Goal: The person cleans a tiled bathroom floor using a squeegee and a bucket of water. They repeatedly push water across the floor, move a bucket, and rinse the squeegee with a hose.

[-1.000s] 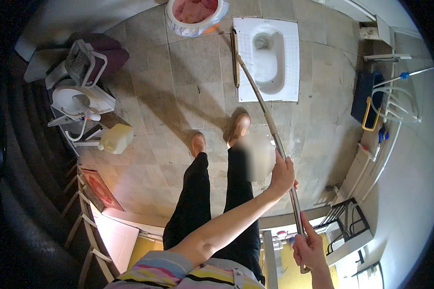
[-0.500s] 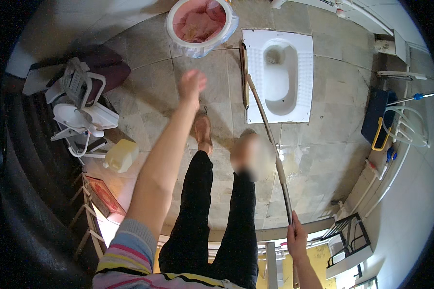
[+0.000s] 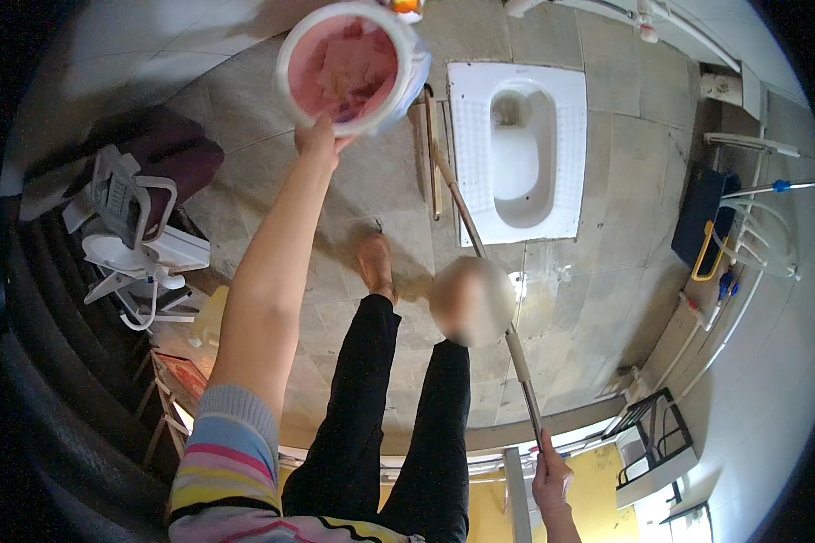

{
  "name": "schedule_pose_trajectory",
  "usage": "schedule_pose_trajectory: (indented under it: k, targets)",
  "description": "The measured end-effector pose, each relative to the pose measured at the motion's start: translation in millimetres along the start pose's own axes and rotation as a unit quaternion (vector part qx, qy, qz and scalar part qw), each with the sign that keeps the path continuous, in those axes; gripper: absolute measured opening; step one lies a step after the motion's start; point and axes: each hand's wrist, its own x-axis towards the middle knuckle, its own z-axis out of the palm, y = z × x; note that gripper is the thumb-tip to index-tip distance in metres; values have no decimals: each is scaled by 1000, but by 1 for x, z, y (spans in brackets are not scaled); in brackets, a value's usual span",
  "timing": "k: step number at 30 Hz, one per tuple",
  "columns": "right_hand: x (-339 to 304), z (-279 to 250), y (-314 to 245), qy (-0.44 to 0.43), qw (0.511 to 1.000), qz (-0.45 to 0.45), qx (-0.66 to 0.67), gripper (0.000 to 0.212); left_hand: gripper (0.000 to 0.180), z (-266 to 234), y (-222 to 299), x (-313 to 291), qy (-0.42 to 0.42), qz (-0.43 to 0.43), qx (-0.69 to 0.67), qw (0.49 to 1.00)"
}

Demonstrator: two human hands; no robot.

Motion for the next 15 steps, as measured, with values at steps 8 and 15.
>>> schedule_pose_trajectory:
  k: [8, 15]
  targets:
    - [81, -36, -47, -53, 972, -142, -179, 60, 50, -217, 20, -124, -40, -26, -56, 997]
    - [232, 17, -205, -52, 953, -247, -166, 69, 51, -309, 4, -225, 156, -5, -18, 988]
